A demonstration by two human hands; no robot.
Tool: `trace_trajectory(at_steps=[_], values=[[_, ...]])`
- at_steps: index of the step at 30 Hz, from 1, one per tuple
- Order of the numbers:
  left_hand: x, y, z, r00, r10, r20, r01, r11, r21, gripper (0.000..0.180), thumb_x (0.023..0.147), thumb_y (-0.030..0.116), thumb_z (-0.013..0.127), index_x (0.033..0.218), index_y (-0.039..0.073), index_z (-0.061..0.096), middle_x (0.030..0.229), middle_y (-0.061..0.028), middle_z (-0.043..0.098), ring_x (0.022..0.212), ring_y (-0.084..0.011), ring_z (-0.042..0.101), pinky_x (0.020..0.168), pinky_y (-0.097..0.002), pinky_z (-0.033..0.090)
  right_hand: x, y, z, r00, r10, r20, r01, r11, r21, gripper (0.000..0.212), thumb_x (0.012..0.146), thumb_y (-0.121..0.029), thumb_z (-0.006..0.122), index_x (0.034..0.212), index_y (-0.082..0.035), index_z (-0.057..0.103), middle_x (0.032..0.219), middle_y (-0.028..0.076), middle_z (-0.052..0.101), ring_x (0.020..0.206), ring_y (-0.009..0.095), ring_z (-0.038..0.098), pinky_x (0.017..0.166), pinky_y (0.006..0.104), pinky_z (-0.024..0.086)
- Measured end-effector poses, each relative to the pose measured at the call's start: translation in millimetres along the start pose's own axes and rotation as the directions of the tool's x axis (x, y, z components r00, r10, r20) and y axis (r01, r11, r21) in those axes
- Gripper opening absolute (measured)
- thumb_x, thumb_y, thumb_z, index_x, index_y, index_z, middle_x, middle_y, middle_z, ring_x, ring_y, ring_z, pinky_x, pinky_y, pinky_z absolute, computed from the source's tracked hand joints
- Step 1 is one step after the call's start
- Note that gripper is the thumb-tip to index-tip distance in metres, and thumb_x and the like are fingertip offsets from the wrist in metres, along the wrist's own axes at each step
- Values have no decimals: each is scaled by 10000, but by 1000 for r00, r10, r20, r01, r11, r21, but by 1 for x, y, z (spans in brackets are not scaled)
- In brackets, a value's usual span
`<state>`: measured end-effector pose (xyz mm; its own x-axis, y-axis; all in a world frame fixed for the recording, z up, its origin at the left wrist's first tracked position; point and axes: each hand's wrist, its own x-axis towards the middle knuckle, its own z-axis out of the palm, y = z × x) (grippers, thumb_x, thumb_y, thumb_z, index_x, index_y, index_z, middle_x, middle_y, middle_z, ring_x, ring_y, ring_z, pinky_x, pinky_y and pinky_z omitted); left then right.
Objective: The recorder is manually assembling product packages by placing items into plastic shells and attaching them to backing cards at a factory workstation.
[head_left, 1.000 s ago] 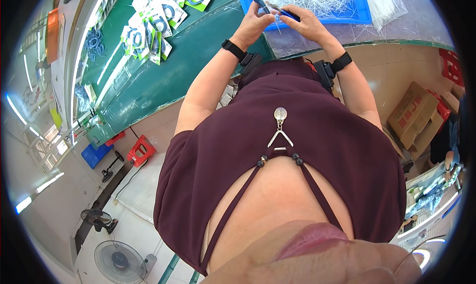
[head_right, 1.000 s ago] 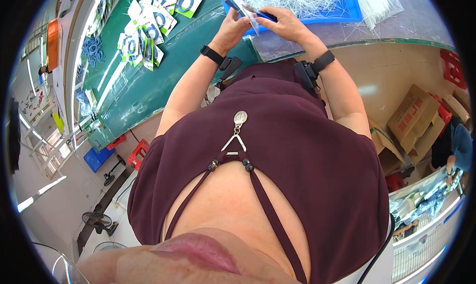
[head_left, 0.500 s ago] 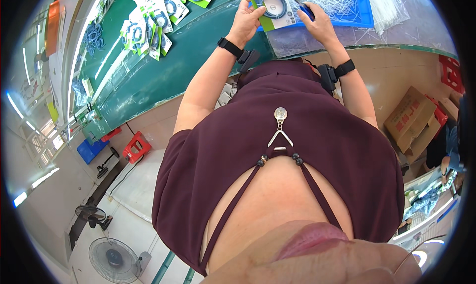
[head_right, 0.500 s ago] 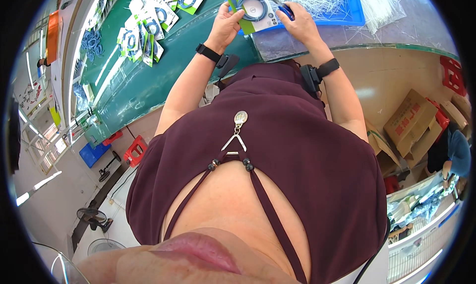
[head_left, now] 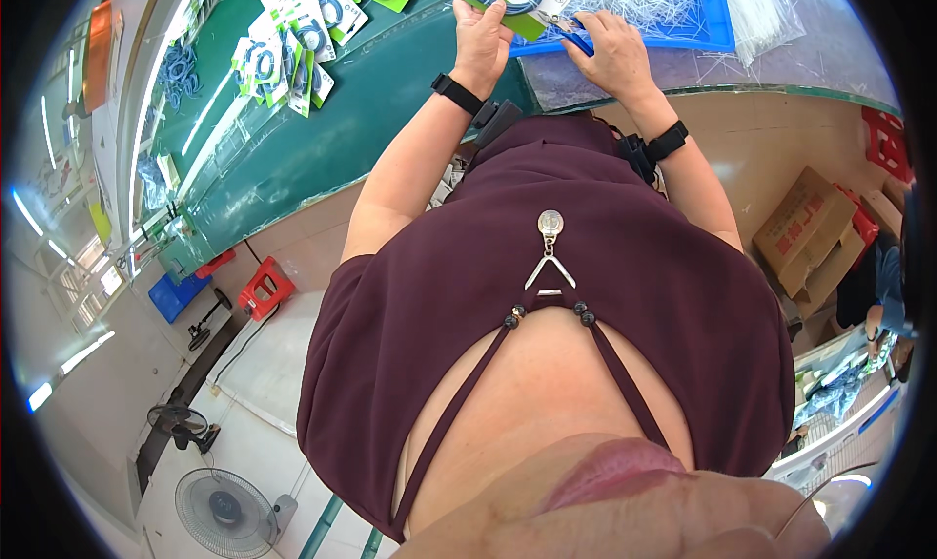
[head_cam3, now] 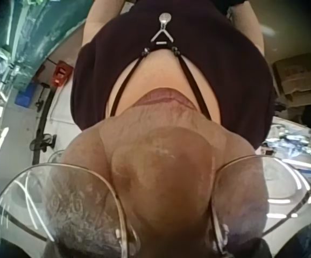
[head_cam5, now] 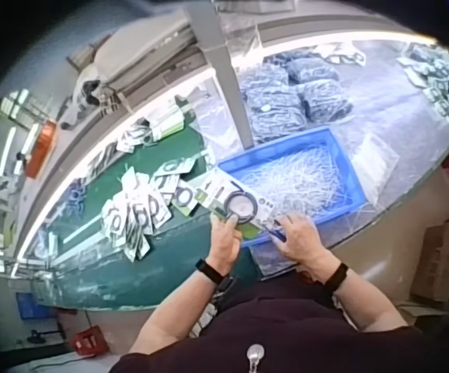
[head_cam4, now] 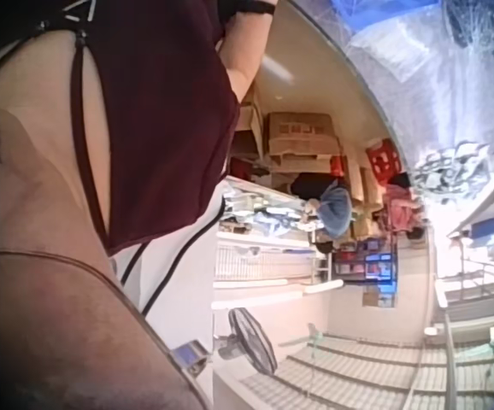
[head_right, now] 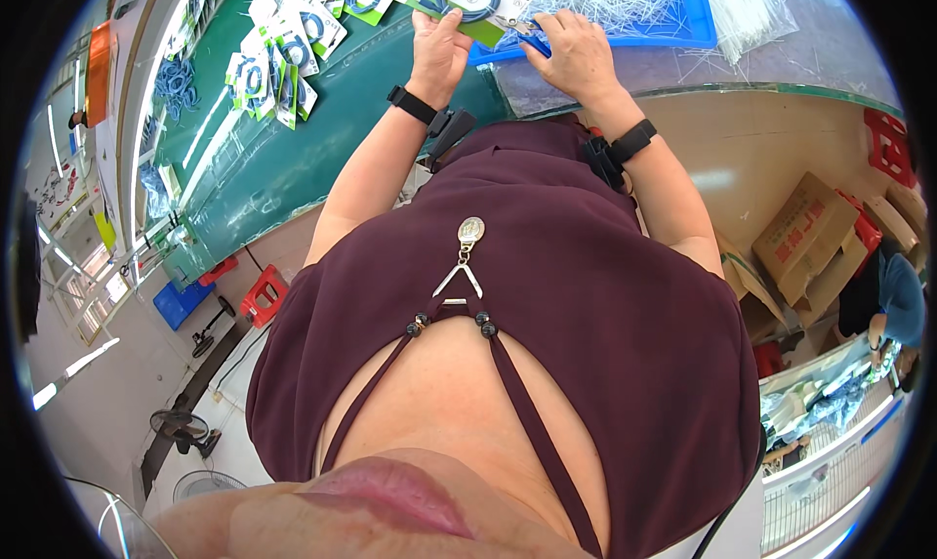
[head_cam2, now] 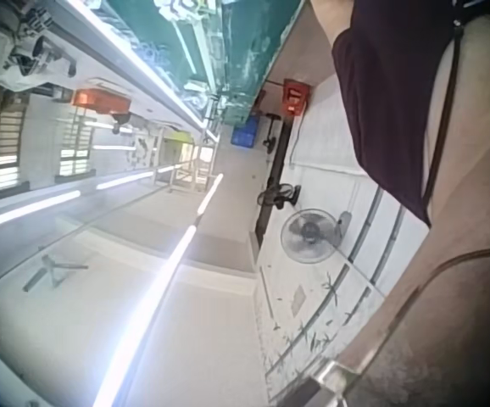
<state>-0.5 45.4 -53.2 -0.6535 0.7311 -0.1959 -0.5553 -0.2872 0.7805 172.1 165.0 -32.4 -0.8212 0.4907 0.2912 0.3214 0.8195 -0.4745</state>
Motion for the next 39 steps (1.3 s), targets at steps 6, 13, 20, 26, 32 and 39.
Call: trace_trajectory(at_steps=[6,13,20,26,32,39], values=[[-6,3,10,1000,-23,-22,21,998,-57,391,908,-63,489,1198,108,291,1211,-101,458,1133,-228,523,969,-455,484,2,-3,3,1000,22,9,-22,999,-25,405,812,-350,681,1105,-79,607,938,92,613,887,294,593,770,402,460],[-8,-10,22,981,-28,-193,-16,975,-223,425,864,-109,515,1141,127,296,1179,-90,461,1083,-218,534,947,-463,496,3,-10,13,992,127,-2,-127,991,-47,425,802,-412,669,1083,-96,622,936,91,617,894,280,596,749,407,454],[-8,-11,12,988,89,-128,-98,993,-72,463,862,-119,511,1179,154,312,1179,-68,473,1074,-192,532,910,-427,502,4,-14,1,996,87,-18,-89,991,-103,416,799,-408,674,1080,-104,628,942,86,613,892,270,597,738,404,453],[-13,-17,16,984,168,-66,-169,985,-19,492,874,-109,508,1228,163,302,1193,-62,474,1074,-177,531,925,-391,487,3,-14,4,996,89,-12,-90,988,-123,410,802,-399,672,1084,-104,629,943,78,613,898,261,593,749,397,448],[-20,-11,29,983,152,-100,-162,981,-104,597,834,-115,521,1315,173,315,1162,-18,490,1061,-140,519,900,-314,454,4,-16,6,995,99,-7,-99,985,-140,406,798,-401,674,1077,-110,630,928,70,607,902,255,590,757,392,442],[-21,-9,21,993,118,18,-116,988,-102,475,843,-99,492,1252,126,405,1143,-41,552,1038,-178,578,900,-346,499,4,-14,4,1000,21,-2,-21,995,-96,340,805,-348,684,1038,-107,630,860,66,601,836,247,604,707,372,465]])
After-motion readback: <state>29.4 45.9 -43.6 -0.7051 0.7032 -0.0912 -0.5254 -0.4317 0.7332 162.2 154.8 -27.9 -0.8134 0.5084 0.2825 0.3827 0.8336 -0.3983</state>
